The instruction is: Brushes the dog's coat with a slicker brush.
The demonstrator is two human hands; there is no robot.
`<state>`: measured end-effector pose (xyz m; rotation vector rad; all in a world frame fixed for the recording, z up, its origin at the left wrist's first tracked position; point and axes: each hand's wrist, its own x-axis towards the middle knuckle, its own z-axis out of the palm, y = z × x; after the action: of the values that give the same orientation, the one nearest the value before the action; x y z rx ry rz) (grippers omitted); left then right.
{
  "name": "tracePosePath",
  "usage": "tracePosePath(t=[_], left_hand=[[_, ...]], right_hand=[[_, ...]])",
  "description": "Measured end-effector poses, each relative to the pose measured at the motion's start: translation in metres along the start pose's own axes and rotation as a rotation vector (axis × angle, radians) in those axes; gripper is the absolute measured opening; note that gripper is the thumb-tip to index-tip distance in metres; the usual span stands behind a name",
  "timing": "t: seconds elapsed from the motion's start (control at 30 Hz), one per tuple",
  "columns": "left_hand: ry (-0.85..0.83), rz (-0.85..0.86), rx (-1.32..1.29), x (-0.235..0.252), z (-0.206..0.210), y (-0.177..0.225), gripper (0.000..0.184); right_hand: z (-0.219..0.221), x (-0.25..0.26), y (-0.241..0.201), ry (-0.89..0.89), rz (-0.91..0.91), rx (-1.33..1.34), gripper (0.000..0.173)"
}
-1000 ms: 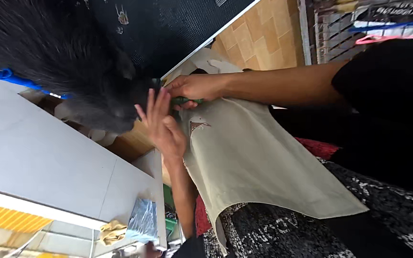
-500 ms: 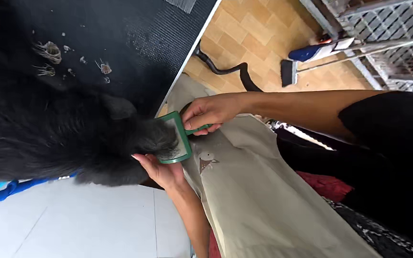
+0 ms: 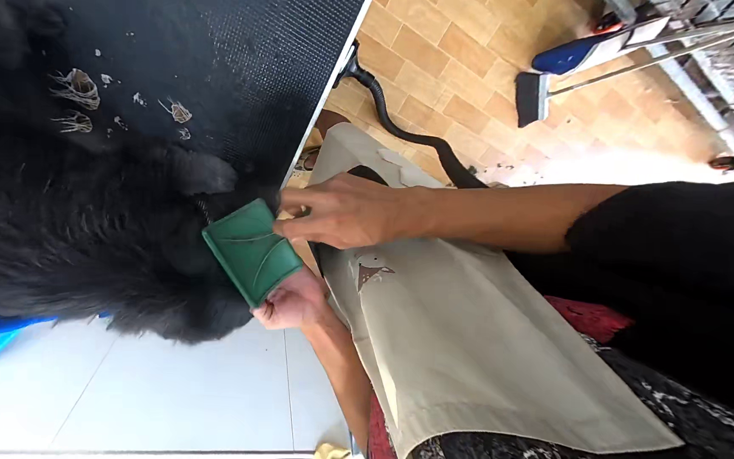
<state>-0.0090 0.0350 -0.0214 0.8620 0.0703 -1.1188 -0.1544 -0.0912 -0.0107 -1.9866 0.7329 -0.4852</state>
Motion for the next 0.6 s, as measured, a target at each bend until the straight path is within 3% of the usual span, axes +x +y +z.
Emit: tracePosePath(t=[0.23, 0.3, 0.43, 0.53, 0.6], left_hand=[[-0.058, -0.006, 0.119, 0.03, 0.014, -0.01, 0.07], [-0.029, 0.044, 0.125, 0.032, 0.019, -0.009, 0.072], [-0.013, 0.073, 0.098, 0.023, 0.014, -0.002, 0.087], [-0.036, 0.055, 0.048, 0.019, 0.01, 0.008, 0.095], [-0.052, 0.031, 0.044, 0.017, 0.004, 0.008, 0.093]], right_hand=[[-0.037, -0.049, 0.039, -0.128, 0.168, -0.2, 0.028], [-0.04, -0.04, 0.031, -0.037, 0.117, -0.162, 0.03], [-0.001, 0.005, -0.003, 0.089, -0.048, 0.072, 0.03], [0.012, 0.003, 0.021, 0.053, -0.097, 0.119, 0.031], [-0.001, -0.018, 0.043, -0.05, -0.054, 0.056, 0.031]])
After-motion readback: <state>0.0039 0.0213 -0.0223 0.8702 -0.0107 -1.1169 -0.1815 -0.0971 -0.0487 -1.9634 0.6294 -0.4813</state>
